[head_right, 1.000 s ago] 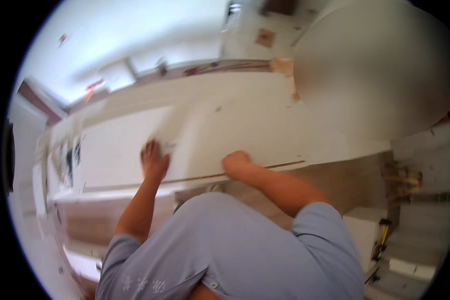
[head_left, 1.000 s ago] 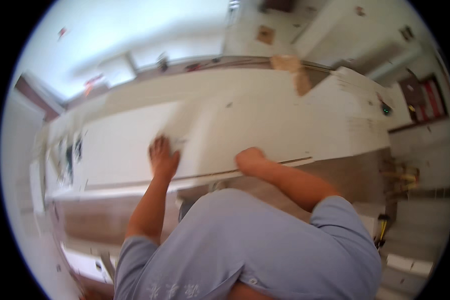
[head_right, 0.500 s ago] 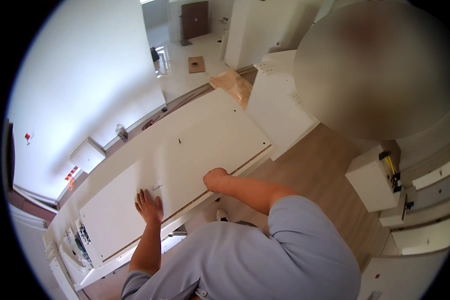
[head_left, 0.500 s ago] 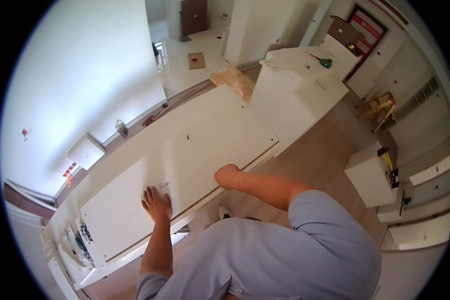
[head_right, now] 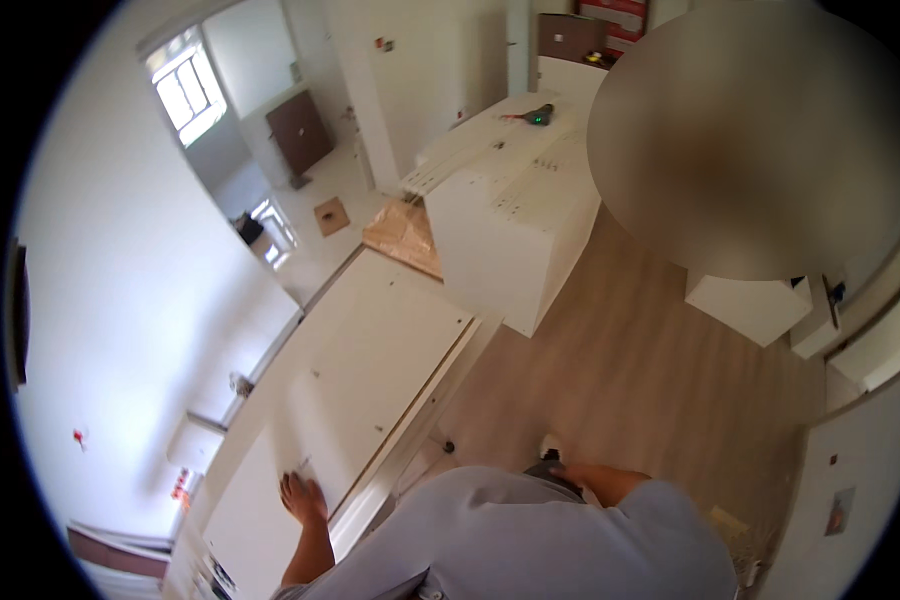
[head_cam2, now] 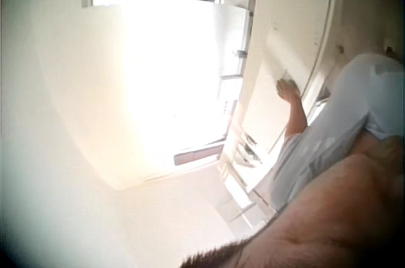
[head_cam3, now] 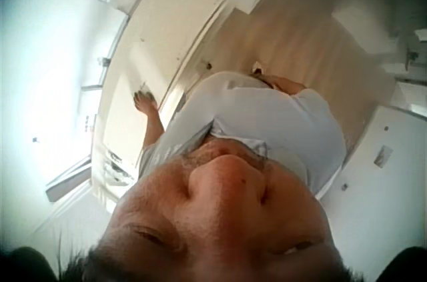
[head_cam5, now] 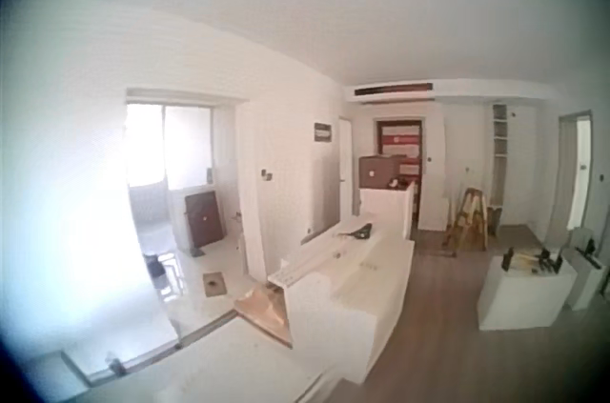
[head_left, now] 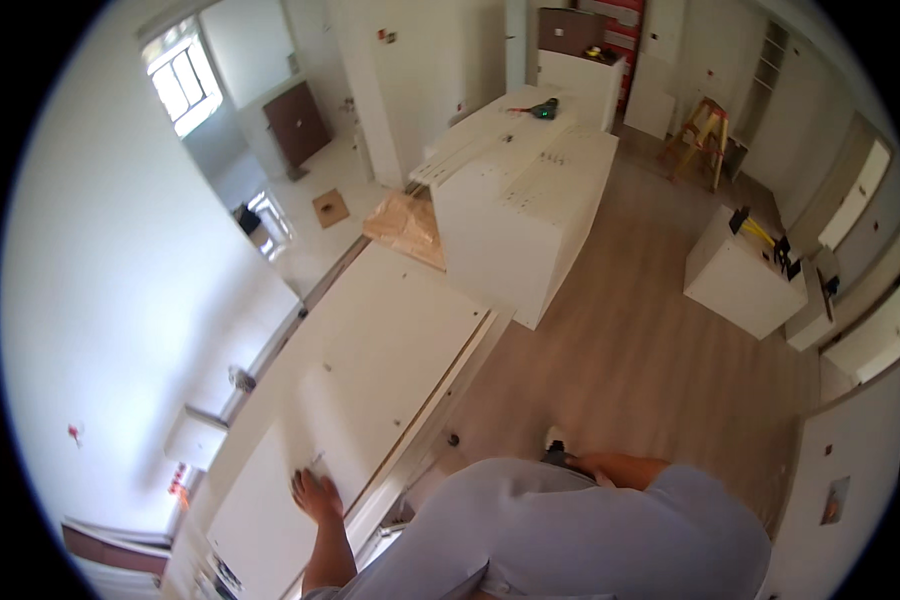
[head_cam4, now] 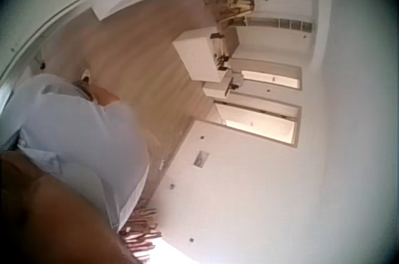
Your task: The person assembles a white cabinet by using a screwdriver to tighten screws on a panel and then using a power drill to secure the frame. They position various white furniture boards to construct the unit.
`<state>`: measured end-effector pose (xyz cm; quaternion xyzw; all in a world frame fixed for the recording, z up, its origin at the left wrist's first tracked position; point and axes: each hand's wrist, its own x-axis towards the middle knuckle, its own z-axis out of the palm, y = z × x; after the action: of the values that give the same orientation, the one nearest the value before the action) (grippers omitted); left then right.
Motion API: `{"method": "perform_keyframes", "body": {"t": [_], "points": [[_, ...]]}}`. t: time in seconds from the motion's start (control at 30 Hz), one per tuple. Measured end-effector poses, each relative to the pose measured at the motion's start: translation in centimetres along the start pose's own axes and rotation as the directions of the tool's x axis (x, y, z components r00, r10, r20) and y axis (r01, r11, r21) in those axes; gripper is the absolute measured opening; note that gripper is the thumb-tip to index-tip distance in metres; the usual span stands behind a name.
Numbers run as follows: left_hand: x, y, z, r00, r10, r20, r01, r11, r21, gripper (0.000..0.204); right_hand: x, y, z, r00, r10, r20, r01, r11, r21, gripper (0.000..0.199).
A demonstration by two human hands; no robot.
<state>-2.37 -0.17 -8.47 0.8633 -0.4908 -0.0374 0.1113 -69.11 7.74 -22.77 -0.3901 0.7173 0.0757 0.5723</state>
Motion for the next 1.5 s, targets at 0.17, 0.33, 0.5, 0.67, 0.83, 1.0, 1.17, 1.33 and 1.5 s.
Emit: {"method": "perform_keyframes", "body": {"t": [0.17,0.33,0.5,0.67,0.83,1.0,1.17,1.33,1.5], "points": [[2.1,-0.6,1.6,0.994,-0.044,-0.102,0.048,0.998,0.044,0.048,-1.7,4.3,-3.0,0.983,0.082,0.163,-0.165,0.78,0.603,0.071],[3.4,12.5,3.8,0.928,-0.044,-0.37,-0.138,0.882,-0.451,0.04,-3.0,10.2,-11.8,0.994,-0.052,-0.093,0.096,0.81,0.578,0.06],[-3.3,40.3,1.4,0.794,0.602,-0.081,-0.495,0.563,-0.662,0.037,-3.1,15.4,-15.8,0.984,0.165,-0.063,-0.077,0.723,0.686,0.059],[-4.6,53.3,0.7,0.591,0.8,0.104,-0.538,0.486,-0.689,0.017,1.0,14.1,-21.5,0.967,0.248,-0.055,-0.122,0.644,0.756,0.058],[-0.2,60.0,5.0,0.527,0.726,0.442,-0.193,0.609,-0.769,0.015,5.0,10.2,-28.4,0.957,0.278,-0.082,-0.117,0.63,0.768,0.056],[7.4,69.2,6.8,0.503,0.777,0.378,-0.258,0.553,-0.792,0.015,7.4,4.3,-37.6,0.947,0.248,-0.206,-0.009,0.657,0.754,0.055],[13.4,73.8,9.1,0.503,0.77,0.393,-0.168,0.533,-0.829,0.017,8.7,-0.9,-46.7,0.922,0.221,-0.318,0.084,0.688,0.721,0.053],[15.5,74.9,11.3,0.591,0.691,0.417,-0.095,0.573,-0.814,0.016,12.1,-3.1,-53.7,0.931,0.211,-0.298,0.057,0.722,0.69,0.052],[14.3,76.3,12.8,0.752,0.496,0.434,0.087,0.579,-0.811,0.017,17.7,-4.1,-61.7,0.961,0.21,-0.179,-0.061,0.795,0.604,0.051]]}}
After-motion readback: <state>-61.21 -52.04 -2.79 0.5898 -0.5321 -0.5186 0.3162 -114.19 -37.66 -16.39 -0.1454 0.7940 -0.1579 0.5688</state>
